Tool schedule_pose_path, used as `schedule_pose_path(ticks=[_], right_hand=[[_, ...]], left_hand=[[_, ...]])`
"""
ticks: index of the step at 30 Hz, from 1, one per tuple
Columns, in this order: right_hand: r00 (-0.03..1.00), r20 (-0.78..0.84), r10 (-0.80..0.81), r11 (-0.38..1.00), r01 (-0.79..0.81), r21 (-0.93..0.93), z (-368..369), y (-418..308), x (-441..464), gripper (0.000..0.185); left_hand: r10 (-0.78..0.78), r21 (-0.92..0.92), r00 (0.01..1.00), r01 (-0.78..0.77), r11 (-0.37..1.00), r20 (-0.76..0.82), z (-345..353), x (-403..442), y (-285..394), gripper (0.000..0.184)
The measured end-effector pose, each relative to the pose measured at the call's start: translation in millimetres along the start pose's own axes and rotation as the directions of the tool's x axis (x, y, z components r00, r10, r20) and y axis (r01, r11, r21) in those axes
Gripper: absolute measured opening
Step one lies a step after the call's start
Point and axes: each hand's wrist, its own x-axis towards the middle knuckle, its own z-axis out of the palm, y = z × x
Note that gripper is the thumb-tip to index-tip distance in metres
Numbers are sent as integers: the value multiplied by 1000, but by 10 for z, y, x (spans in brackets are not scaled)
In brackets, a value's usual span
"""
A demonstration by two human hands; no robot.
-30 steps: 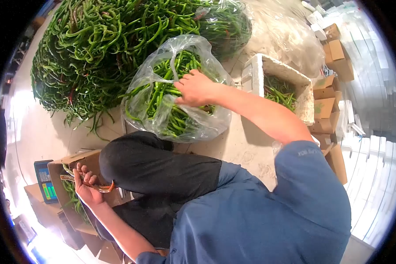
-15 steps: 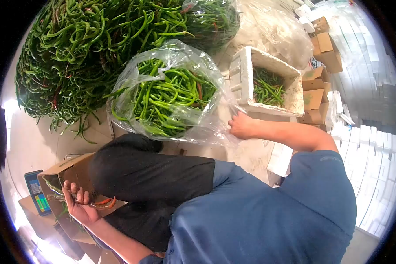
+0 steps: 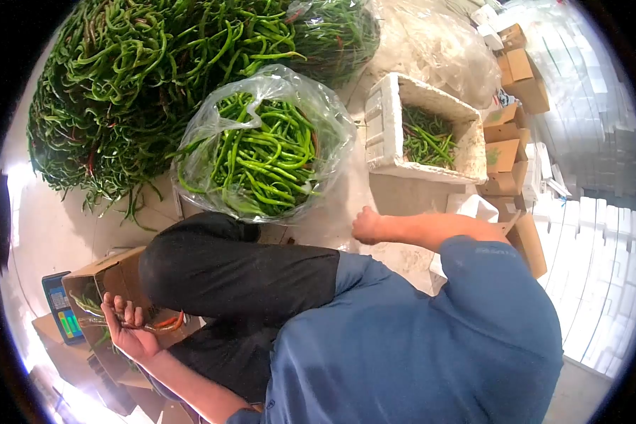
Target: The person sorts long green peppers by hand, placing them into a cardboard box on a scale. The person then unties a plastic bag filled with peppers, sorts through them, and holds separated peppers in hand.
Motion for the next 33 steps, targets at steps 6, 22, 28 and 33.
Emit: schedule_pose_path(ticks=[6,22,28,33], right_hand=[[433,-888,152,940,214,266,-1204,-157,-136,15],[767,-618,172,941,-313,-127,-1162,1115,20,6],[472,-754,457,889,-242,387,-970,685,261,21],[452,-505,735,650,-258,715,-998,584,411,31]], left_hand=[[-14,8,999,14,1000,51,-19,41,-38,26],[60,56,998,-60,997,1,-86,42,-23,26],[47,45,999,-47,998,15,-87,70,-47,27],[46,59,999,-46,997,1,-68,53,-40,28]])
